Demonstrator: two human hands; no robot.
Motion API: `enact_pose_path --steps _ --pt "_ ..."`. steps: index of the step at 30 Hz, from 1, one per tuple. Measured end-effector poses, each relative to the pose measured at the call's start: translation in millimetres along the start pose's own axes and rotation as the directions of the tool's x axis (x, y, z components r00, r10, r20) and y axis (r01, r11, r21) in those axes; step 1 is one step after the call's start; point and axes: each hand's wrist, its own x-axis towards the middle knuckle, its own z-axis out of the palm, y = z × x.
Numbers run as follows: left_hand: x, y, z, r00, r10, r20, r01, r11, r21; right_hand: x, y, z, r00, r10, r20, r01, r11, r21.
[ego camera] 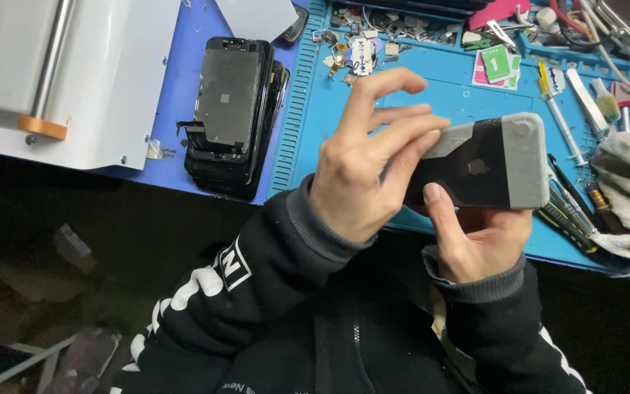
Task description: Remanufacturing a smartphone by applying tape, cleaning the device with a cloth, and removing components.
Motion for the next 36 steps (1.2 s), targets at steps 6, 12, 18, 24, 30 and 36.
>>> enact_pose_path --steps 6,12,18,24,30,36 --pt "7 17 0 0.996 0.082 -0.026 -0.082 0.997 0.001 0 -4 8 0.998 -0.068 -0.007 0.069 0.997 0.040" --pt "0 15 9 0.998 0.038 -0.052 -0.036 0.998 0.050 -8 1 2 0.992 -0.088 -0.090 0.093 0.994 0.050" --pt "15 19 -3 0.923 0.382 0.038 -0.383 0.907 0.174 3 -17 -1 0.995 0.096 -0.036 -0.051 0.765 0.642" --pt "18 8 -11 0.823 0.549 0.145 -0.567 0.779 0.266 -3 -17 -25 0.996 0.083 -0.018 -0.072 0.938 0.339" --pt "25 2 -20 0.701 0.661 0.268 -0.711 0.677 0.191 19 -55 -21 0.984 0.122 0.128 -0.107 0.987 -0.119" --pt "15 4 -11 0.842 0.521 0.143 -0.540 0.816 0.208 4 -41 -14 0.992 0.104 0.077 -0.104 0.995 -0.002"
